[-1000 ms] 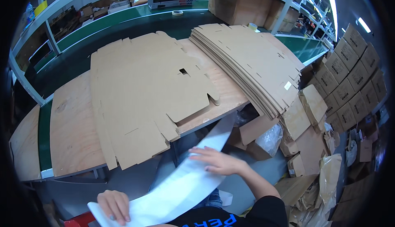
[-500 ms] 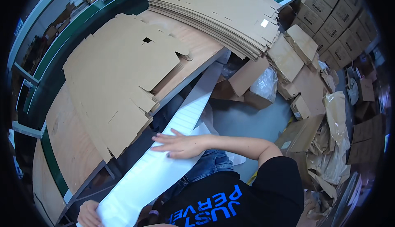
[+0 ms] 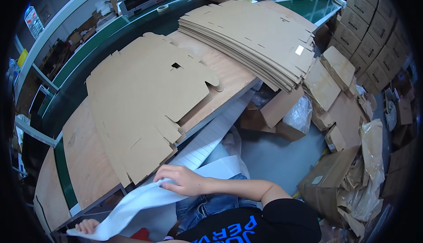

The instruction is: The person is applying adhesive labels to flat cardboard boxes at a workbench in a factory.

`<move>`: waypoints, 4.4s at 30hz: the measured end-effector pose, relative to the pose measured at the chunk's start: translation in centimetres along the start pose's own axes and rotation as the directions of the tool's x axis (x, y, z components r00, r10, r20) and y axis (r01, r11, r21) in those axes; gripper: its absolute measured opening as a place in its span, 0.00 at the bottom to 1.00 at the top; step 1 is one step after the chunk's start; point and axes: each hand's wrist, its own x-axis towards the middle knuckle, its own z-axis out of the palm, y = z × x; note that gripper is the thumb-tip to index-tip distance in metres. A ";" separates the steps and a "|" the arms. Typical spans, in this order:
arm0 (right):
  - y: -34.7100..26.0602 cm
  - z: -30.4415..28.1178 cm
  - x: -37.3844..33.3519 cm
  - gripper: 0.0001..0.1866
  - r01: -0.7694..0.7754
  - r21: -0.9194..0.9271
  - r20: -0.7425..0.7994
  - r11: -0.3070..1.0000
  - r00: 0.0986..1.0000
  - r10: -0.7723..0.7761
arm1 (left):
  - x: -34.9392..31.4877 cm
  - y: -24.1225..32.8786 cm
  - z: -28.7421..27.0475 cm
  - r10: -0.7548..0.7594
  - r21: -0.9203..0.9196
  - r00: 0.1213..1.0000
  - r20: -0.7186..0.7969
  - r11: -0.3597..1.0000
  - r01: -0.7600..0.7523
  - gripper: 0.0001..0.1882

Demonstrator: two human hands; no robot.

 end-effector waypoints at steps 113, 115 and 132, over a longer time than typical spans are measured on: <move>-1.7 -12.8 11.0 0.05 -0.144 -0.154 -0.322 0.978 0.943 0.089 | -5.2 -13.4 12.2 -0.652 0.278 0.657 -0.378 0.597 0.753 0.12; -1.3 -12.1 12.3 0.06 -0.148 -0.266 -0.248 0.953 0.965 0.081 | -5.0 -13.6 12.2 -0.637 0.282 0.686 -0.351 0.627 0.726 0.12; 0.9 -8.5 11.2 0.05 -0.295 -0.411 -0.125 0.863 0.956 0.267 | -5.3 -13.7 11.5 -0.659 0.299 0.673 -0.336 0.604 0.739 0.12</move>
